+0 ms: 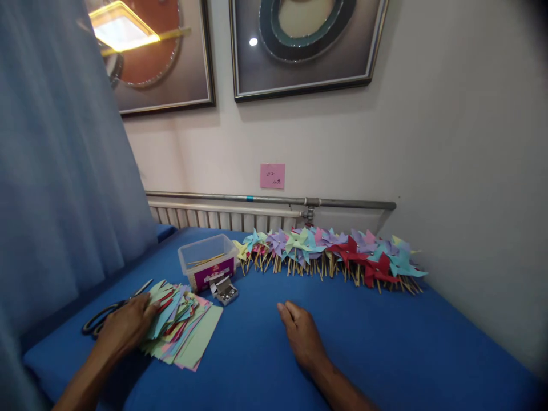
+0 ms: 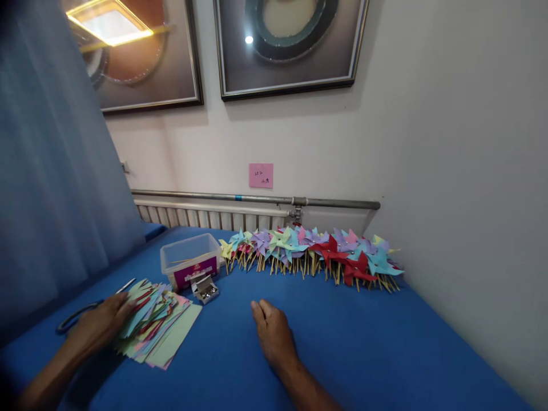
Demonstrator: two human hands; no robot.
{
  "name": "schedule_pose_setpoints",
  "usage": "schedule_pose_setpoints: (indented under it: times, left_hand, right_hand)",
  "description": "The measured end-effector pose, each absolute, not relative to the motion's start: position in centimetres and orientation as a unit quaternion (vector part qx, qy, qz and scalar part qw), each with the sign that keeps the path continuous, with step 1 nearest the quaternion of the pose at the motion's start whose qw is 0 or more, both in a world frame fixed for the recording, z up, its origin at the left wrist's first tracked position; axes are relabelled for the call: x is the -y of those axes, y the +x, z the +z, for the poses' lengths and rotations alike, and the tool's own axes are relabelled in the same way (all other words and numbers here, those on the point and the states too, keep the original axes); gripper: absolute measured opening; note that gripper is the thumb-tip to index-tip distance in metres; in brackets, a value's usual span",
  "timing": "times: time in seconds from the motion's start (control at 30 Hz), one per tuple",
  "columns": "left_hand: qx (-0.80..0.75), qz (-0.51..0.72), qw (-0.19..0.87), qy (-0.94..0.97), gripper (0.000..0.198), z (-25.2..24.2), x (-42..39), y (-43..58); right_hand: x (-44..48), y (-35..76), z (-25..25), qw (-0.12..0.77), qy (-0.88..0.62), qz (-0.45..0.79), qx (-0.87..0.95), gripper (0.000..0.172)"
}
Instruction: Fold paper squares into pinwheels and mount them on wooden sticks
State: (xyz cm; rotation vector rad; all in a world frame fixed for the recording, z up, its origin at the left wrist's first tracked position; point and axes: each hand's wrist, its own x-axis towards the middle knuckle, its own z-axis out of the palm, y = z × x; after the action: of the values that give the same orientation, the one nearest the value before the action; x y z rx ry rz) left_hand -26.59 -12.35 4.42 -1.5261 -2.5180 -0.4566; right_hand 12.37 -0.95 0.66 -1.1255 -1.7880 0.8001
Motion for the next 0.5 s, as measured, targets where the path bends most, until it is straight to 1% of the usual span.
schedule_pose_setpoints:
  times: [0.07,0.1,0.27,0.37,0.43,0.5]
  left_hand:
    - [0.844,-0.109,0.038,-0.524,0.052,4.2,12.3,-25.6]
    - [0.848,-0.096,0.035,-0.519,0.052,4.1,12.3,-25.2]
    - [0.848,-0.091,0.098,-0.514,0.043,4.0,12.4,-24.2]
    - [0.835,-0.092,0.112,-0.531,0.041,3.8,12.5,-24.2]
    - [0.826,-0.105,0.112,-0.542,0.042,3.8,12.6,-24.1]
    - [0.822,-0.143,0.141,-0.533,0.042,4.1,12.9,-23.5]
  right_hand:
    - [1.0,12.4,0.7,0.427,-0.448,0.32,0.718,0.044]
    - [1.0,12.4,0.7,0.428,-0.447,0.321,0.717,0.044]
    - [1.0,12.4,0.8,0.43,-0.444,0.326,0.716,0.045]
    - [1.0,12.3,0.7,0.42,-0.451,0.32,0.719,0.045]
    - [0.9,12.3,0.6,0.415,-0.453,0.319,0.721,0.045]
    - [0.9,12.3,0.6,0.417,-0.45,0.32,0.722,0.046]
